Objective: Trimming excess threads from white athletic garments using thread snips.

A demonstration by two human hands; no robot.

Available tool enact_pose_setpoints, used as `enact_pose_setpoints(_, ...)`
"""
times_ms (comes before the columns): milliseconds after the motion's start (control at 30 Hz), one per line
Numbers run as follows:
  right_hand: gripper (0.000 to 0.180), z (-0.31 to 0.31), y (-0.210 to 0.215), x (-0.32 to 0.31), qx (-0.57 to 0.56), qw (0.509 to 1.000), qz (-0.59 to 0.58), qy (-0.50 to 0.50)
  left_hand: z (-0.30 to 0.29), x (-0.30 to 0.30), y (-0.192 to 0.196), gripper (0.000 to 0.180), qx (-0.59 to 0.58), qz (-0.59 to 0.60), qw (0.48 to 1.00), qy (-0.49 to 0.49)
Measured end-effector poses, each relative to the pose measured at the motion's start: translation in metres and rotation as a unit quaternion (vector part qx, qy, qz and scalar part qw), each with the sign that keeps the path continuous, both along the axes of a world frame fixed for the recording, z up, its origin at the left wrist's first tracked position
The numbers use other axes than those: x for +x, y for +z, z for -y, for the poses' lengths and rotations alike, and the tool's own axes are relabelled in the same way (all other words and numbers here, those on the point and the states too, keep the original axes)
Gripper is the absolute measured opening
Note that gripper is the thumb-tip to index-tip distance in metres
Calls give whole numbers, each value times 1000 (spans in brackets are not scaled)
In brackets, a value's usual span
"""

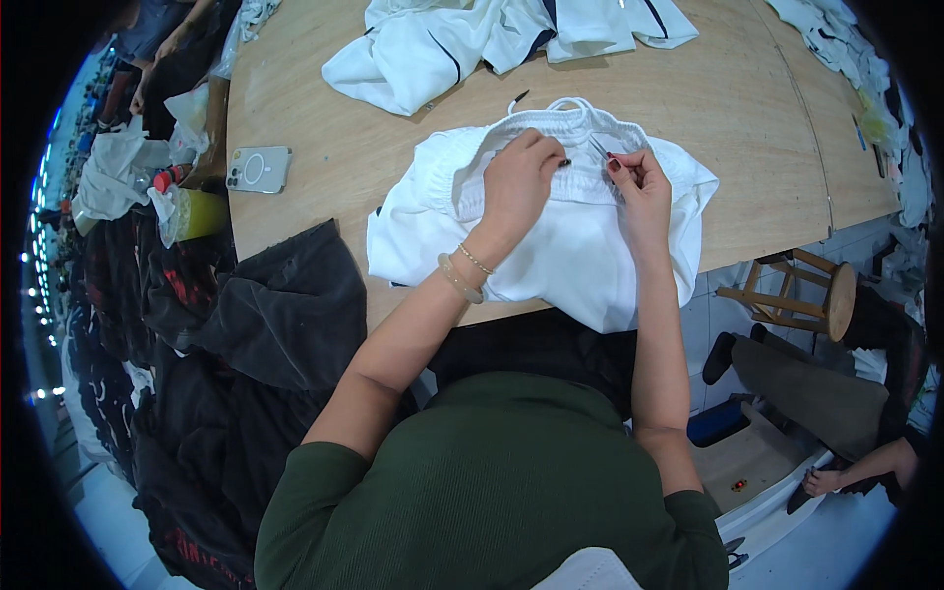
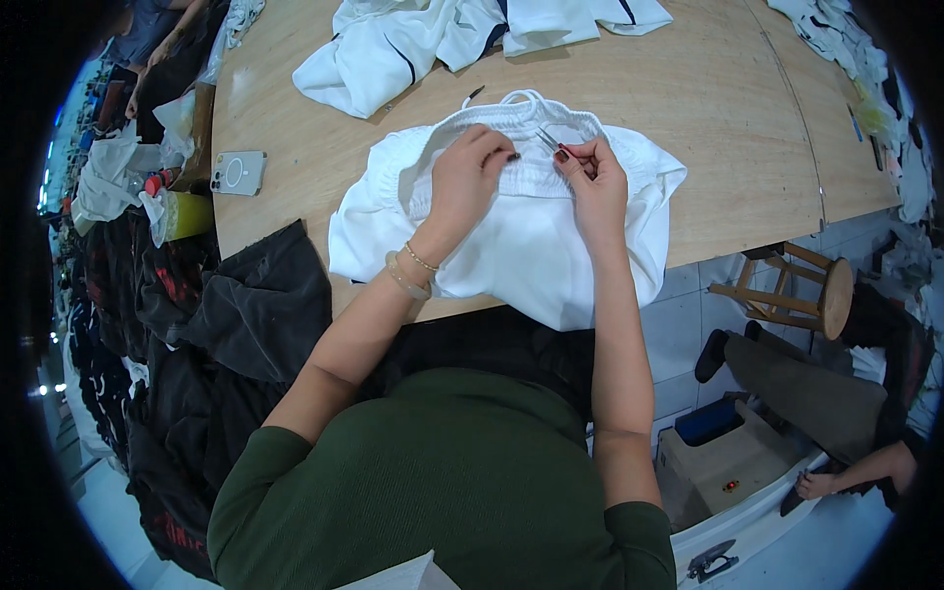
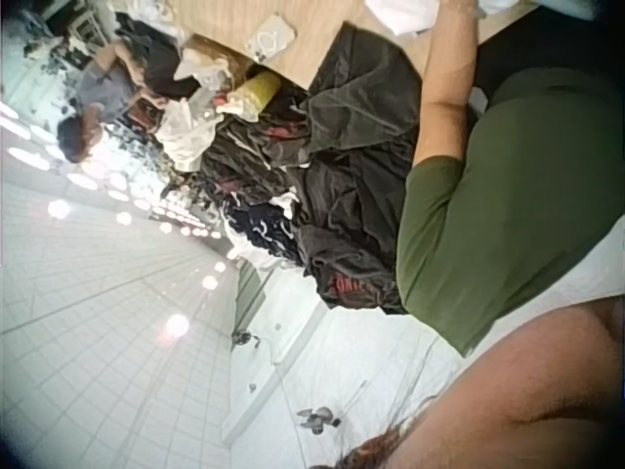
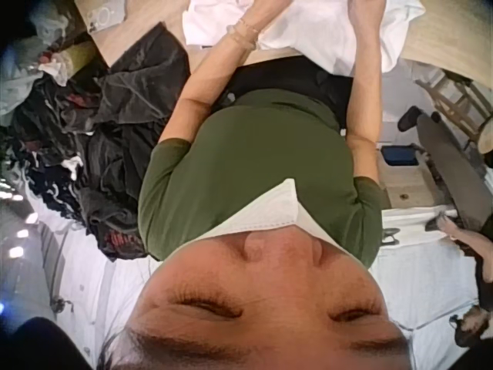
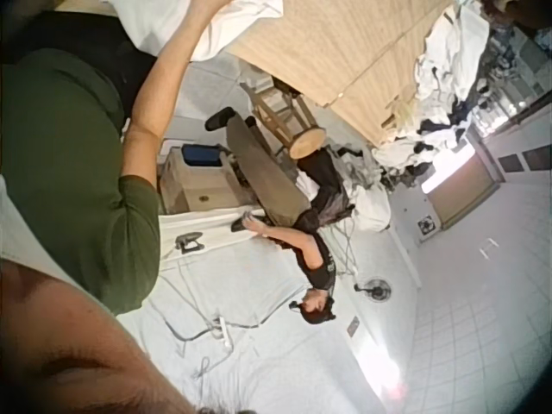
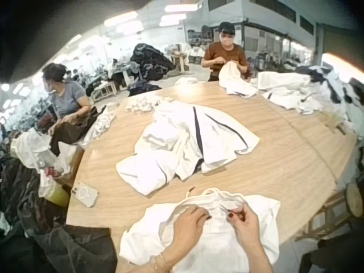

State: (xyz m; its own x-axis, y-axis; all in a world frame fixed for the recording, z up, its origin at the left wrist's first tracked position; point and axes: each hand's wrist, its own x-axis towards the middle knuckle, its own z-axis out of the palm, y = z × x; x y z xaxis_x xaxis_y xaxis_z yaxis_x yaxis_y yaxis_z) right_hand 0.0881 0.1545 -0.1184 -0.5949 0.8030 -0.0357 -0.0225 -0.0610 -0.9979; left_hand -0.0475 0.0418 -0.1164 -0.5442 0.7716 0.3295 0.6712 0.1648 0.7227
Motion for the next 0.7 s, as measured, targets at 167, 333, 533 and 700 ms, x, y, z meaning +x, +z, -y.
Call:
enact_pose_setpoints(167,6,-1,-2,2,0,1000,-7,-6,4,-5,-2,2,41,230,972,29)
enact_pose_setpoints(333,9,6,1,2,58,997,46,-14,6,-7,-4,3,74,251,965,8)
enact_pose_setpoints(533,16,14,23,2,346,921,178,1,5,-8,-6,5,74,313,947,6)
enact_pose_setpoints(700,18,13,30,-3,452,865,214,35,4,-7,-4,5,91,356,930,6)
